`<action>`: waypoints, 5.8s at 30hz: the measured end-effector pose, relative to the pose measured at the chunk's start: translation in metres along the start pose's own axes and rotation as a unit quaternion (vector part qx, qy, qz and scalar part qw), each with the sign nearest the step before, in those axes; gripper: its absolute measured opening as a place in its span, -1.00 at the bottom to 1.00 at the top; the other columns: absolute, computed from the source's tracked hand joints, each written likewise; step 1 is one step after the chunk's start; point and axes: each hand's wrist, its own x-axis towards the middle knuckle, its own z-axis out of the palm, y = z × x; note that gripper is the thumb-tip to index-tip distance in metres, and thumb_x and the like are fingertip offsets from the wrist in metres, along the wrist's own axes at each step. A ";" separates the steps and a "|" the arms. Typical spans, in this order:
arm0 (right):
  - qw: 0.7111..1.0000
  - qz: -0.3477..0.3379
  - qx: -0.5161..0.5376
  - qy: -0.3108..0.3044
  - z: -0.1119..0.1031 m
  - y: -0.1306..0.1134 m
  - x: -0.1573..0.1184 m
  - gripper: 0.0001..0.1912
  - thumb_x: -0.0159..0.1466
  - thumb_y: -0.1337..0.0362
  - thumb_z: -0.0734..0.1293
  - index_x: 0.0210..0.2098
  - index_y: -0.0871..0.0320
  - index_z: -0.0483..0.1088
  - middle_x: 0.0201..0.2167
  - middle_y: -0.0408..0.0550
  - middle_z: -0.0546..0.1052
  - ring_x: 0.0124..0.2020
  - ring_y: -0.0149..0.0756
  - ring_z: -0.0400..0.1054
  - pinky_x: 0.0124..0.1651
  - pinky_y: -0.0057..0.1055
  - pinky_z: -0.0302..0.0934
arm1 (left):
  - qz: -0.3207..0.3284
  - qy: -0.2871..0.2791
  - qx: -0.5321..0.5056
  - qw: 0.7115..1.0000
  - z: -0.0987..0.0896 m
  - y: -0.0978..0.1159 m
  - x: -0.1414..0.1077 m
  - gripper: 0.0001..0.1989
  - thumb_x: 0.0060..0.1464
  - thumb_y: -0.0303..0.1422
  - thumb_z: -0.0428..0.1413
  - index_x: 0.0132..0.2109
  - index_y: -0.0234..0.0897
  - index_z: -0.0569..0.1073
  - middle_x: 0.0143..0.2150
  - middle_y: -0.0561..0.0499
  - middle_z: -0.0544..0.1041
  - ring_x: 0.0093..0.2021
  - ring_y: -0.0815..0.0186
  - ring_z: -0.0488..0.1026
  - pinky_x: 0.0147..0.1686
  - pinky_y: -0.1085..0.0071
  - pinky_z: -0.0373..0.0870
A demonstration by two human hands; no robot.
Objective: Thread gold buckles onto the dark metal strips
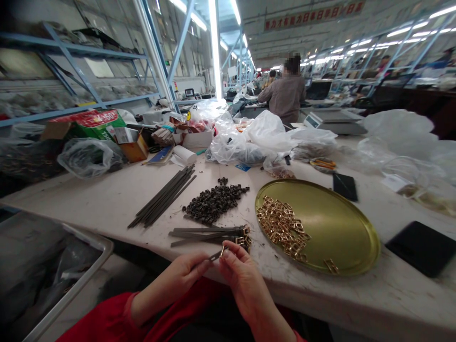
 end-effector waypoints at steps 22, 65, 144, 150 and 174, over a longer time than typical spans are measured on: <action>0.972 -0.119 -0.197 -0.039 -0.003 0.023 0.000 -0.72 0.03 0.09 0.40 -0.41 0.15 0.36 -0.51 -0.18 0.41 -0.47 -0.38 0.27 -0.37 -0.46 0.18 | -0.033 0.006 -0.197 0.980 0.012 0.001 0.010 -0.81 0.09 -0.28 -0.02 -0.36 -0.33 0.31 -0.43 0.05 0.40 -0.40 0.38 0.31 -0.37 0.47 0.24; 0.868 -0.235 -0.429 -0.081 -0.016 0.007 0.000 -0.87 0.14 0.19 0.32 -0.45 0.11 0.36 -0.48 -0.15 0.38 -0.42 -0.32 0.26 -0.35 -0.43 0.16 | -0.077 0.046 -0.126 0.988 0.019 0.004 0.002 -0.83 0.05 -0.29 -0.04 -0.42 -0.29 0.26 -0.51 0.13 0.27 -0.47 0.41 0.16 -0.48 0.49 0.09; 0.611 -0.293 -0.735 0.037 -0.004 -0.136 0.231 -0.89 0.00 0.49 0.28 -0.54 0.16 0.32 -0.50 -0.10 0.37 -0.35 -0.25 0.27 -0.24 -0.36 0.10 | -0.148 0.045 -0.378 0.913 0.003 -0.046 0.091 -0.73 -0.12 -0.16 0.13 -0.37 -0.30 0.39 -0.57 0.18 0.23 -0.56 0.47 0.06 -0.51 0.52 0.05; 0.817 -0.170 -0.545 -0.086 0.014 -0.095 0.126 -0.76 0.10 0.10 0.31 -0.47 0.16 0.29 -0.57 -0.18 0.38 -0.50 -0.35 0.30 -0.36 -0.39 0.22 | -0.075 0.141 -0.307 0.938 -0.009 -0.021 0.081 -0.79 -0.03 -0.25 0.08 -0.37 -0.34 0.44 -0.46 0.08 0.42 -0.41 0.37 0.29 -0.36 0.49 0.21; 0.888 -0.277 -0.366 -0.028 0.011 -0.014 0.027 -0.59 0.11 -0.07 0.27 -0.40 0.17 0.44 -0.59 -0.13 0.38 -0.49 -0.32 0.23 -0.40 -0.41 0.15 | -0.023 0.177 -0.224 0.958 0.017 0.016 0.031 -0.82 0.10 -0.44 -0.18 -0.15 -0.32 0.23 -0.56 0.14 0.28 -0.50 0.38 0.27 -0.39 0.43 0.20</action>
